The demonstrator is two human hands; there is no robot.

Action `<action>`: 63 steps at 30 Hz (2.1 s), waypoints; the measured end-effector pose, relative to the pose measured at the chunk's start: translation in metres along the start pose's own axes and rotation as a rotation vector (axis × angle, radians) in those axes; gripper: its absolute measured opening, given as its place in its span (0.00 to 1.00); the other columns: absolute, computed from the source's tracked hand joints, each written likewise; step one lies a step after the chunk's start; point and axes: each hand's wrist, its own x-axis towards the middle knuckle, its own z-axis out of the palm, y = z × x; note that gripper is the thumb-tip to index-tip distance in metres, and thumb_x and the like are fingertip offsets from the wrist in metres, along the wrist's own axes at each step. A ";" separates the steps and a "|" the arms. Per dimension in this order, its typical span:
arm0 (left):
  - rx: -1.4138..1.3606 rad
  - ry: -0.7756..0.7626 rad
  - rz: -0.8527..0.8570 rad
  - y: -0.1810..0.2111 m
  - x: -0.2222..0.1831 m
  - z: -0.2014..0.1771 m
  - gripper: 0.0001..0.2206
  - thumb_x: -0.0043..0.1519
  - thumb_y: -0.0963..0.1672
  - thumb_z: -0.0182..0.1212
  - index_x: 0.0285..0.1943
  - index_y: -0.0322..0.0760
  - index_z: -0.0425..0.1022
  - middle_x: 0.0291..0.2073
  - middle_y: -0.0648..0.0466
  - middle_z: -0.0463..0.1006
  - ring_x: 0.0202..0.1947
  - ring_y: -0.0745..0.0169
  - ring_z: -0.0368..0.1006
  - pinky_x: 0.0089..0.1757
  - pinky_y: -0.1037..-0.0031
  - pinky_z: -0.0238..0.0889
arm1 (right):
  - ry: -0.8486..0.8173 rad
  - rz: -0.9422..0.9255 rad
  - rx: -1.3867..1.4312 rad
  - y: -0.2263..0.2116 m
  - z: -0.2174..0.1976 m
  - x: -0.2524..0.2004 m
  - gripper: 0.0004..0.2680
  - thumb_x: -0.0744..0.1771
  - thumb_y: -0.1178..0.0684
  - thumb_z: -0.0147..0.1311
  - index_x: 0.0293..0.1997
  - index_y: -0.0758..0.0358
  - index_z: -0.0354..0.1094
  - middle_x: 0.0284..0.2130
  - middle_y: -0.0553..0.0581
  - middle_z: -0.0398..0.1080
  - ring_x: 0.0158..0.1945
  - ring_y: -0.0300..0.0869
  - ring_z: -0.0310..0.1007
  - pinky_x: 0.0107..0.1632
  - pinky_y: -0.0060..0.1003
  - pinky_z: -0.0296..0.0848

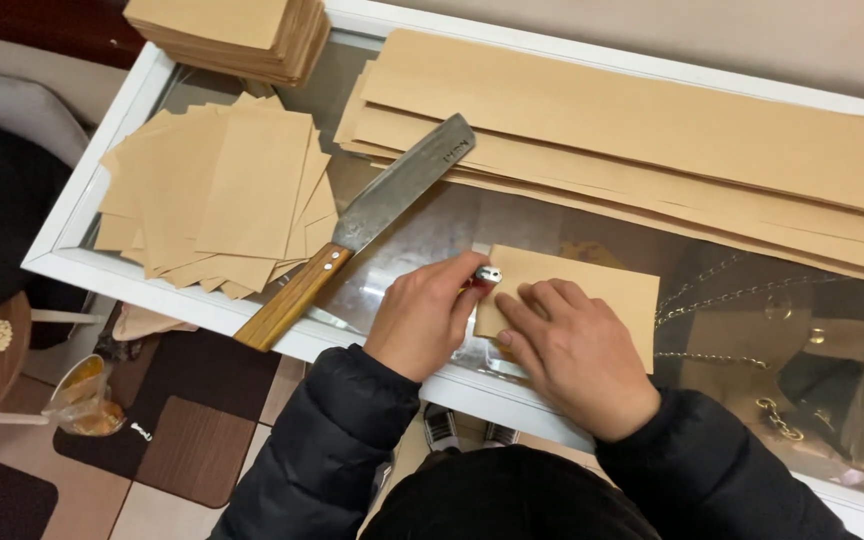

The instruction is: Folding long strips of brown paper and cutting them into smaller rectangular sections using a large knife on a glass counter.

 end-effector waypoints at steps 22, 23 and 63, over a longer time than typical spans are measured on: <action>0.164 -0.019 -0.076 -0.001 0.032 -0.004 0.09 0.73 0.47 0.60 0.60 0.50 0.74 0.40 0.47 0.88 0.49 0.37 0.84 0.48 0.44 0.77 | -0.001 0.016 -0.004 0.001 0.000 0.002 0.17 0.76 0.36 0.41 0.68 0.41 0.74 0.54 0.50 0.74 0.68 0.50 0.71 0.54 0.49 0.80; 0.185 -0.029 -0.076 -0.001 0.028 -0.005 0.08 0.74 0.47 0.60 0.60 0.50 0.74 0.39 0.48 0.87 0.48 0.38 0.84 0.48 0.44 0.78 | -0.013 0.019 0.005 0.000 -0.002 0.002 0.17 0.76 0.36 0.40 0.68 0.41 0.75 0.54 0.50 0.74 0.68 0.50 0.71 0.54 0.49 0.80; 0.311 0.473 -0.058 -0.017 -0.053 0.014 0.26 0.63 0.43 0.74 0.73 0.32 0.77 0.56 0.39 0.72 0.51 0.32 0.68 0.49 0.51 0.62 | -0.206 0.437 -0.053 0.076 -0.015 0.003 0.25 0.65 0.28 0.68 0.70 0.38 0.72 0.51 0.47 0.76 0.63 0.48 0.76 0.66 0.48 0.68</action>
